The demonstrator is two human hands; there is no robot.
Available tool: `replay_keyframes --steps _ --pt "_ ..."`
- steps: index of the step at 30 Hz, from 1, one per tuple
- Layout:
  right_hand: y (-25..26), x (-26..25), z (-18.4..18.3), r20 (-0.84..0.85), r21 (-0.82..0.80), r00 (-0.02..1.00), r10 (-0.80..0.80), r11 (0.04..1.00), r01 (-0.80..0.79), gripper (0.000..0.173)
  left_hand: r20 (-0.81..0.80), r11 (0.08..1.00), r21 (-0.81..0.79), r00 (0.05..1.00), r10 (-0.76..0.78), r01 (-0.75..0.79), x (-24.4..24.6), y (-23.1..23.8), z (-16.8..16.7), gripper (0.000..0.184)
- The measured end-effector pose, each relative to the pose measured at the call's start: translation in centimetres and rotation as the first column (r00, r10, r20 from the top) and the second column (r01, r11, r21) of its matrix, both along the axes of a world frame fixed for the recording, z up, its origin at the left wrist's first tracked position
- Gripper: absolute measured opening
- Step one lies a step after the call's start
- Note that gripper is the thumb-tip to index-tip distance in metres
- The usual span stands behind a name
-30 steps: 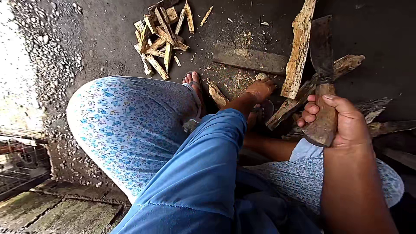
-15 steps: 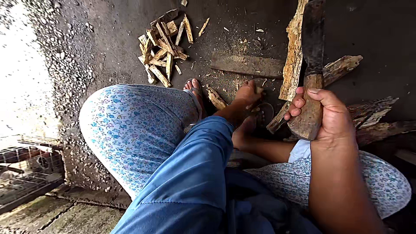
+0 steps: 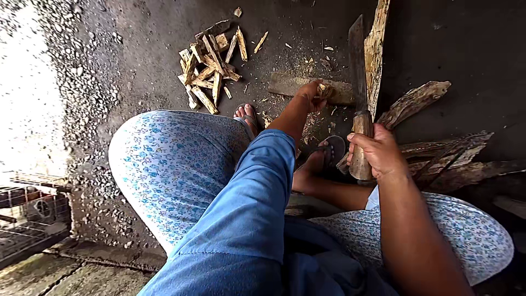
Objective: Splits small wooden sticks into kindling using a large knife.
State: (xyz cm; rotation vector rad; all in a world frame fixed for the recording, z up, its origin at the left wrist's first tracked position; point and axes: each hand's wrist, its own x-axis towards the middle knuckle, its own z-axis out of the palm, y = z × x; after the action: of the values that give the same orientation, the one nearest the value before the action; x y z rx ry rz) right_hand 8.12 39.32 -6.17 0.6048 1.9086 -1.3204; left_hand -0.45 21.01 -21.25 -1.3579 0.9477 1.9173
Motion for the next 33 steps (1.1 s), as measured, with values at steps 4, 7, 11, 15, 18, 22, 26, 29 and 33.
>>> replay_keyframes --steps 4,7,11,15,18,22,26,29,33 --pt "-0.7 0.2 -2.0 0.098 0.096 0.99 0.103 0.989 -0.113 0.036 -0.13 0.976 -0.208 0.987 -0.096 0.068 -0.7 -0.7 0.8 0.055" --pt "-0.6 0.4 -2.7 0.109 0.1 0.988 0.107 0.988 -0.118 0.037 -0.335 0.957 -0.287 0.94 -0.064 -0.037 -0.2 -0.7 1.4 0.057" --pt "-0.4 0.5 -3.0 0.107 0.079 0.992 0.072 0.994 -0.081 0.036 -0.59 0.942 -0.333 0.787 -0.181 -0.032 1.4 0.2 1.1 0.045" --pt "-0.3 0.5 -3.1 0.103 0.073 0.993 0.054 0.995 -0.062 0.036 -0.555 0.728 -0.671 0.557 -0.618 0.14 1.9 0.8 0.6 0.058" --pt "-0.1 0.5 -3.5 0.072 0.093 0.994 0.078 0.992 -0.084 0.039 -0.433 0.596 -0.777 0.517 -0.738 0.202 1.5 0.6 1.1 0.044" --pt "0.5 0.8 -4.2 -0.106 0.088 0.992 0.064 0.995 -0.054 0.042 -0.369 0.544 -0.823 0.576 -0.729 0.161 1.6 0.2 1.3 0.033" --pt "1.3 0.6 -4.9 -0.33 0.123 0.933 0.143 0.987 -0.108 0.048 -0.368 0.564 -0.817 0.641 -0.673 0.123 1.8 0.3 1.9 0.031" --pt "0.7 0.9 -4.4 -0.315 0.208 0.931 0.182 0.971 -0.119 0.044 -0.342 0.512 -0.849 0.602 -0.722 0.131 1.9 0.5 1.9 0.03" --pt "-0.3 1.5 -4.2 -0.264 0.237 0.951 0.16 0.967 -0.097 0.039 -0.353 0.516 -0.842 0.561 -0.749 0.159 1.7 0.6 1.5 0.034"
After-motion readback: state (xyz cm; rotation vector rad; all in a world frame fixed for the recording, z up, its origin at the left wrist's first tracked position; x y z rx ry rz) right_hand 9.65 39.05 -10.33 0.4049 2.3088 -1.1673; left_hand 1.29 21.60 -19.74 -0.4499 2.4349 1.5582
